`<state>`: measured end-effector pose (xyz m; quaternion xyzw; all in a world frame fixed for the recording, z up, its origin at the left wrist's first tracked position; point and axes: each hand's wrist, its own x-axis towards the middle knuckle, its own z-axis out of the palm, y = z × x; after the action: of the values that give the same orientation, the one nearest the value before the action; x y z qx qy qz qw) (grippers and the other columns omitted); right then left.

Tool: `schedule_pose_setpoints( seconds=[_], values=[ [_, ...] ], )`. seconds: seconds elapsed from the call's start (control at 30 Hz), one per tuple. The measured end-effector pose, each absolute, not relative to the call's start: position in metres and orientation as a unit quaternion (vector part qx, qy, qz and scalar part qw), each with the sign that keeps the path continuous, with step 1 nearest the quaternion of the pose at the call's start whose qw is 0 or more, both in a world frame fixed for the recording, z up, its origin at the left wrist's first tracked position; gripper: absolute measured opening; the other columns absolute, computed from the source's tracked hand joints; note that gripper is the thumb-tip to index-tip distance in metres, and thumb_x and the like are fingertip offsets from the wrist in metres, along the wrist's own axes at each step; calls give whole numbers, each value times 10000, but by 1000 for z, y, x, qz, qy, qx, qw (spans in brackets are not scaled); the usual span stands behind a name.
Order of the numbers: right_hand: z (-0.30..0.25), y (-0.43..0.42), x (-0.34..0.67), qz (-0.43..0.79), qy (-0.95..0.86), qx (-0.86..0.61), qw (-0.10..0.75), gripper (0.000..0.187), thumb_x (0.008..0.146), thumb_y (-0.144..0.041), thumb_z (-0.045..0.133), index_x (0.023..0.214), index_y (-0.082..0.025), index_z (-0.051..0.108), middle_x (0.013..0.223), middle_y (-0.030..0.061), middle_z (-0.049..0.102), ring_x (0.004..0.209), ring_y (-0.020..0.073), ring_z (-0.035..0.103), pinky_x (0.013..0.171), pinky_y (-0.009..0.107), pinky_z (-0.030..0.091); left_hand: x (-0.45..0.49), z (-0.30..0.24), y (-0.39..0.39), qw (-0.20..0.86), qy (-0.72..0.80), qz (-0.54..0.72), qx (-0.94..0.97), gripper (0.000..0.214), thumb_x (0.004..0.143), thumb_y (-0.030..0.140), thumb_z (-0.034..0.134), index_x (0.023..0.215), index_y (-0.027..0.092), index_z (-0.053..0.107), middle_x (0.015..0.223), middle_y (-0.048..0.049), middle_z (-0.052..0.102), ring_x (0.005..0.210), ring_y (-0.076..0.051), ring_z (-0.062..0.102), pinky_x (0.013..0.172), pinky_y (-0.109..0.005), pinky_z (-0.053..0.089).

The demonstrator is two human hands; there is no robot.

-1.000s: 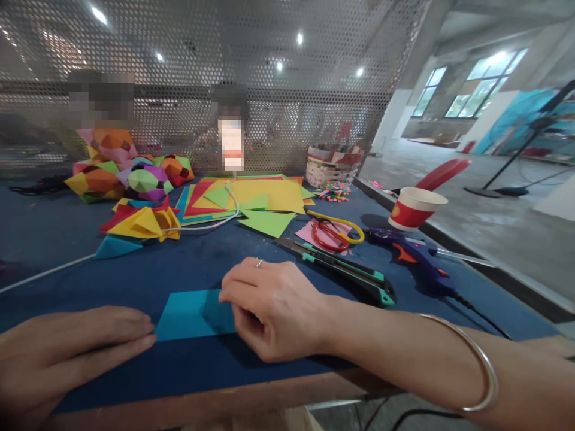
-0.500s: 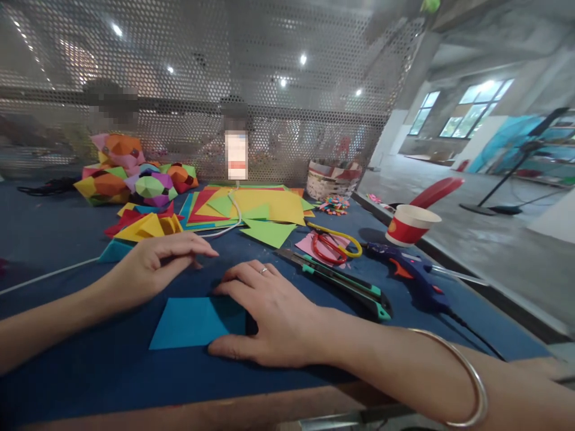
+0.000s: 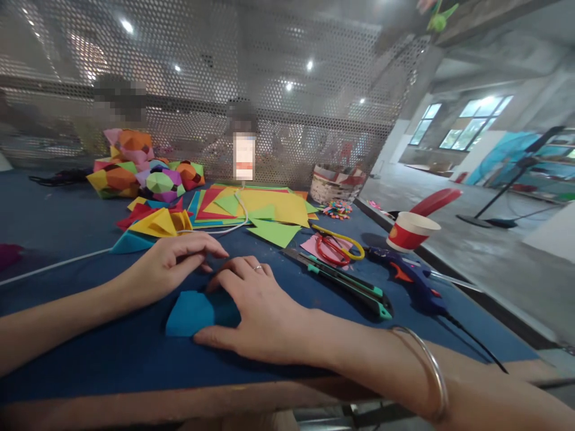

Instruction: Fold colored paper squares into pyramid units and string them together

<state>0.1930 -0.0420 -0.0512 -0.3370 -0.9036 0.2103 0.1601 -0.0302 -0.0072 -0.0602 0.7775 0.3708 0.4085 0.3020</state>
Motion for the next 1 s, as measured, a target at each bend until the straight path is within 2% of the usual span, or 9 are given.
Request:
schedule_pose_setpoints(
  seconds=[0.17, 0.33, 0.43, 0.53, 0.6, 0.7, 0.77, 0.9, 1.0],
  values=[
    [-55, -42, 198, 188, -899, -310, 245, 271, 899, -176, 878, 1089, -187, 685, 1221, 98, 716, 1209, 292, 617, 1052, 505, 485, -29, -54, -12, 414, 381, 394, 727, 173, 840, 287, 720, 948, 213, 833, 1071, -57, 803, 1012, -244, 764, 821, -312, 666],
    [-58, -36, 204, 248, -858, -304, 331, 38, 989, -219, 712, 985, -209, 676, 944, 9, 737, 897, 193, 645, 903, 383, 470, -31, -48, -18, 556, 380, 371, 639, 461, 922, 628, 720, 1161, 248, 827, 1177, -81, 843, 1163, -289, 768, 970, -380, 632],
    [-55, -29, 206, 343, -791, -338, 377, 165, 977, -366, 694, 951, -209, 646, 885, -11, 681, 797, 160, 583, 760, 309, 456, -31, -44, -21, 611, 371, 353, 603, 605, 879, 789, 713, 1173, 275, 836, 1144, -61, 858, 1103, -283, 787, 985, -386, 620],
    [-52, -23, 207, 408, -731, -357, 414, 290, 956, -485, 703, 954, -209, 616, 859, -25, 620, 754, 142, 529, 717, 288, 448, -32, -43, -22, 634, 356, 352, 589, 708, 783, 906, 733, 1081, 275, 855, 1103, -49, 862, 1114, -293, 778, 1016, -371, 604],
    [-52, -21, 209, 443, -697, -365, 429, 363, 943, -551, 718, 971, -207, 605, 879, -19, 616, 769, 144, 530, 712, 285, 459, -33, -44, -21, 641, 351, 345, 589, 713, 717, 891, 813, 1052, 264, 862, 1104, -54, 864, 1109, -300, 779, 1003, -357, 606],
    [-54, -18, 210, 474, -660, -367, 453, 417, 929, -593, 741, 994, -204, 603, 928, -6, 630, 812, 147, 555, 733, 281, 486, -33, -48, -20, 645, 357, 323, 594, 579, 674, 687, 985, 1011, 230, 874, 1009, -70, 872, 958, -267, 800, 893, -321, 624],
    [-57, -17, 210, 489, -645, -362, 463, 419, 924, -579, 759, 1024, -212, 583, 931, -10, 636, 804, 144, 566, 732, 279, 500, -33, -51, -19, 642, 366, 324, 590, 517, 669, 613, 1022, 969, 219, 874, 965, -67, 872, 886, -223, 791, 844, -284, 621],
    [-60, -13, 212, 504, -648, -347, 453, 489, 945, -464, 747, 1280, -251, 461, 875, -46, 638, 739, 153, 589, 674, 279, 504, -33, -51, -16, 639, 396, 348, 560, 574, 637, 650, 1021, 958, 208, 844, 922, -52, 860, 829, -188, 774, 797, -273, 640],
    [-59, -11, 218, 406, -712, -355, 450, 491, 984, -332, 660, 1416, -254, 440, 833, -54, 611, 715, 157, 574, 650, 273, 470, -37, -51, -13, 630, 438, 356, 534, 604, 590, 628, 1045, 892, 179, 777, 826, -46, 834, 726, -157, 747, 676, -228, 617]
  ],
)
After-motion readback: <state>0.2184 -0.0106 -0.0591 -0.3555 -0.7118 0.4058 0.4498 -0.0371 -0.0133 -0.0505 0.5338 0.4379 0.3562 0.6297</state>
